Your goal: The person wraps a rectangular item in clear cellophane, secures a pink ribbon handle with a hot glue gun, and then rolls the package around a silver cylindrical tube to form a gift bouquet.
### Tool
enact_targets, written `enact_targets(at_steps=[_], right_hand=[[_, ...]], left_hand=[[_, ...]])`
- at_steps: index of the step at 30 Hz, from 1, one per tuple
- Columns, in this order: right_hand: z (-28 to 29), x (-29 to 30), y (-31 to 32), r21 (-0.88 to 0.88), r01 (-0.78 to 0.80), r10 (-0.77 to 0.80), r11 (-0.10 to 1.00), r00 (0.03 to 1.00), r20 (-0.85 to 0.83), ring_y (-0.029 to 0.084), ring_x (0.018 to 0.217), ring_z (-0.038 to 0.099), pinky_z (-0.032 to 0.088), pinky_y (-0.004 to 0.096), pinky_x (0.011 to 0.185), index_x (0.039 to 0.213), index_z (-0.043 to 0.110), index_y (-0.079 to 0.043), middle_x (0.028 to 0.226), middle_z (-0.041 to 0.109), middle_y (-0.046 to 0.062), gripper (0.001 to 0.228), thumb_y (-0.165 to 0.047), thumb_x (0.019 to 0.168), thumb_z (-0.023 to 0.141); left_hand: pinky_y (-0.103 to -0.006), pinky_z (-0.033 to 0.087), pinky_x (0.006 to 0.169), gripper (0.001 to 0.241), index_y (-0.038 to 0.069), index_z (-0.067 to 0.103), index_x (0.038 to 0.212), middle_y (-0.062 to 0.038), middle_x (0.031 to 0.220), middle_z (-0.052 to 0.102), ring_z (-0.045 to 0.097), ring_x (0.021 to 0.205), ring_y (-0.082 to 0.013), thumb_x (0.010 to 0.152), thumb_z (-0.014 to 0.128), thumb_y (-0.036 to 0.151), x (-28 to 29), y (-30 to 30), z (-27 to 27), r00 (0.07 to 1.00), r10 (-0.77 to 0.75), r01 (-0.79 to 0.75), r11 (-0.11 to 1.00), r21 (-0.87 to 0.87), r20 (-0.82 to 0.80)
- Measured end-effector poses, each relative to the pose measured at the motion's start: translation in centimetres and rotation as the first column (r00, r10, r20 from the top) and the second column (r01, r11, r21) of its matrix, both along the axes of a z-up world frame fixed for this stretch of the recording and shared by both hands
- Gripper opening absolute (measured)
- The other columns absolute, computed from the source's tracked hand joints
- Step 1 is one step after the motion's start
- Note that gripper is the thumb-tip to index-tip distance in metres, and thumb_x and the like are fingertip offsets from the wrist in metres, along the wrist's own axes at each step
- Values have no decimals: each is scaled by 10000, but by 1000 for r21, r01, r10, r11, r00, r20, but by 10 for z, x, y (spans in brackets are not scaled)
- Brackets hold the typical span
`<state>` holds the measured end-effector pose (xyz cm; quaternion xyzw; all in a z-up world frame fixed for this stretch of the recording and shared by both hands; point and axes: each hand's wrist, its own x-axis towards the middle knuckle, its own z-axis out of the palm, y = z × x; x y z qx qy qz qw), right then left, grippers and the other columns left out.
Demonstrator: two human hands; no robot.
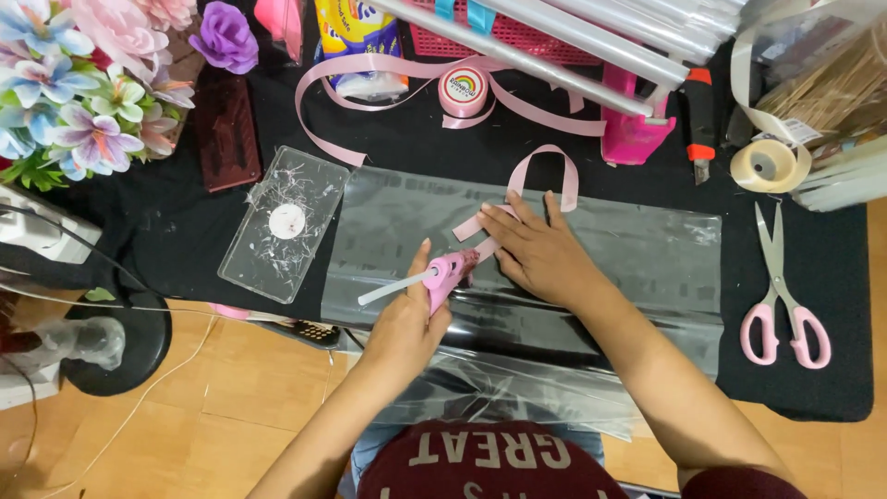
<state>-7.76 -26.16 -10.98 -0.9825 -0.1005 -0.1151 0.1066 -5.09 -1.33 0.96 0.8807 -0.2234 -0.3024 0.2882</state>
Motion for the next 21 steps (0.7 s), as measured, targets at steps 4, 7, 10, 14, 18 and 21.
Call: enact_targets(at_steps=[4, 7, 10, 14, 18, 21], right_hand=[[-5, 0, -1, -2, -1, 1, 1000, 1000, 11, 228, 1563, 244, 46, 577, 1248, 1583, 429, -267, 1643, 406, -79, 538, -373, 1056, 427], [-4, 0, -1, -3, -4, 4, 1000, 1000, 1, 223, 1566, 236, 49, 582, 1248, 1578, 432, -267, 1645, 402, -84, 537, -375, 1052, 433], [-1, 0, -1, 17, 0, 1, 1000, 1000, -25, 229, 1566, 233, 50, 592, 1245, 1581, 426, -263, 1643, 404, -79, 541, -370, 1050, 428], [1, 0, 0, 7, -2, 2, 1000, 1000, -21, 232, 1564, 241, 47, 590, 1248, 1573, 439, -255, 1639, 412, -72, 540, -365, 1045, 447], [1, -1, -1, 11, -4, 4, 1000, 1000, -12, 229, 1566, 236, 29, 575, 1250, 1580, 430, -255, 1647, 401, -76, 546, -359, 1044, 446], [1, -1, 0, 14, -4, 5, 1000, 1000, -18, 230, 1567, 236, 22, 574, 1250, 1575, 438, -249, 1645, 405, -71, 540, -360, 1047, 447]], left_hand=[[-565, 544, 882, 829, 150, 50, 1657, -367, 1004, 690, 667, 1030, -559, 961, 490, 233, 2, -2, -2, 1000, 2, -3, 1000, -3, -22], [-554, 553, 871, 828, 142, 55, 1657, -362, 1009, 692, 675, 1023, -553, 961, 496, 221, 3, -2, -4, 1000, -3, 3, 1000, -2, -12], [-550, 553, 877, 825, 142, 54, 1656, -358, 1019, 692, 677, 1029, -543, 959, 490, 213, 4, -2, -5, 1000, -4, 4, 1000, 4, -22], [-552, 554, 883, 820, 144, 57, 1657, -360, 1025, 691, 678, 1035, -539, 964, 489, 221, 3, -1, -3, 1000, -10, 10, 1000, 20, -11], [-567, 550, 889, 817, 144, 72, 1652, -353, 1023, 699, 680, 1035, -533, 956, 493, 214, 1, 1, 1, 1000, -22, 22, 1000, 16, 2], [-566, 554, 888, 808, 140, 91, 1647, -347, 1020, 704, 684, 1031, -523, 951, 494, 207, 2, 1, 3, 999, -31, 31, 999, 15, 12]])
